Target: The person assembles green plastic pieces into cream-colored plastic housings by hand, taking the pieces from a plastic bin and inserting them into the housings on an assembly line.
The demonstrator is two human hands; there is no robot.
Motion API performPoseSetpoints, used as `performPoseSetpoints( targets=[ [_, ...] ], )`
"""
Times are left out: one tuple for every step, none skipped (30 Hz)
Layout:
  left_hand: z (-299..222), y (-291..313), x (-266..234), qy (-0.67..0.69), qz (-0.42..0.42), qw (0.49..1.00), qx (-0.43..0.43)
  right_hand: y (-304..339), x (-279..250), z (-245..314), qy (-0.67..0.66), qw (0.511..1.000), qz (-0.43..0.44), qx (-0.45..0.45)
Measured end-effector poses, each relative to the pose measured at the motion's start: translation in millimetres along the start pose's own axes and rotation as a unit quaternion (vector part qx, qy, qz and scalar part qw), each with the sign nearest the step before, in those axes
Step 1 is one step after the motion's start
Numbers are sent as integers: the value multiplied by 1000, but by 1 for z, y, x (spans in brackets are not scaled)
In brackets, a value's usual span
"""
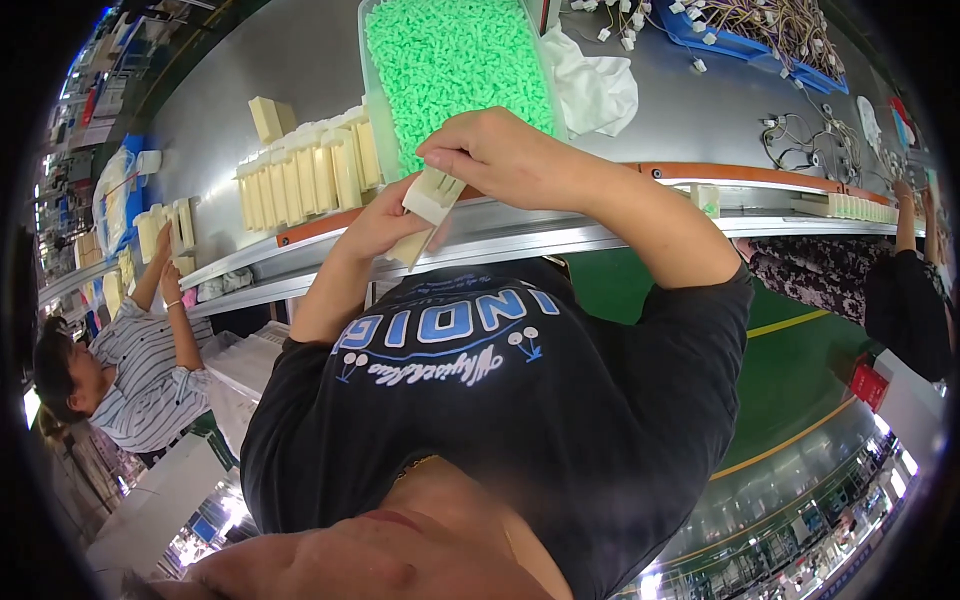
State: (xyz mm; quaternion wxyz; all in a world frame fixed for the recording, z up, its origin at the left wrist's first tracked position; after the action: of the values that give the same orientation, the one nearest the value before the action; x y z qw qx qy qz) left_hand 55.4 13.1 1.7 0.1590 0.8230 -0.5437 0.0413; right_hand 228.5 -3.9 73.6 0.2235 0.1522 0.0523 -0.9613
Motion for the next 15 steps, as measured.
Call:
performPoseSetpoints(
  targets=[
    [1, -1, 1, 21, 8, 1000, 11, 1, 2, -2, 2, 1000, 0, 2],
    [1, -2, 2, 42, 17, 999, 23, 2, 5, -8, -31, 999, -4, 9],
    [3, -2, 2, 43, 18, 999, 25, 2, 6, -10, -64, 998, -8, 17],
    [5, -2, 2, 51, 20, 998, 21, 3, 7, -9, -62, 998, -7, 17],
    [6, -1, 2, 59, 22, 998, 17, 4, 8, -10, -172, 982, -17, 71],
    [7, -1, 2, 59, 21, 998, 19, 5, 9, -10, -279, 952, -27, 125],
    [7, 0, 1, 63, 24, 998, 21, 4, 7, -9, -279, 952, -26, 125],
    [8, 1, 1, 66, 26, 997, 22, 3, 3, -9, -286, 948, -4, 143],
    [9, 2, 1, 66, 25, 997, 23, 1, 1, -10, -293, 942, 17, 161],
    [9, 1, 0, 63, 16, 997, 28, 0, -2, -13, -292, 943, 16, 160],
    [10, 1, -1, 61, 6, 998, 33, -1, -4, -17, -298, 943, -4, 151],
    [11, 2, -2, 59, 6, 998, 34, -3, -6, -23, -304, 942, -23, 140],
    [13, 2, -4, 54, -18, 998, 19, -6, -7, -36, -303, 943, -23, 138],
    [13, 2, -6, 47, -38, 998, 5, -9, -9, -51, -359, 924, -63, 114],
    [12, 1, -6, 45, -34, 998, 6, -10, -11, -60, -413, 901, -102, 88]
  ],
)
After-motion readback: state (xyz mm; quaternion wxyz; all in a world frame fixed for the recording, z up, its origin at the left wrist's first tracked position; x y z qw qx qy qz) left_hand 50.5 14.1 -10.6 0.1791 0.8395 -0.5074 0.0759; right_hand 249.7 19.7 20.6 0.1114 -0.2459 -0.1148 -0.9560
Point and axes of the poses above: each hand's wrist, its own y-axis away from the middle knuckle, its own x-axis out of the palm, z = x × y, the point moved 2 cm from there along -y, towards the middle knuckle, and after that the axes turned 9 degrees about -y, right-handed, at the moved point
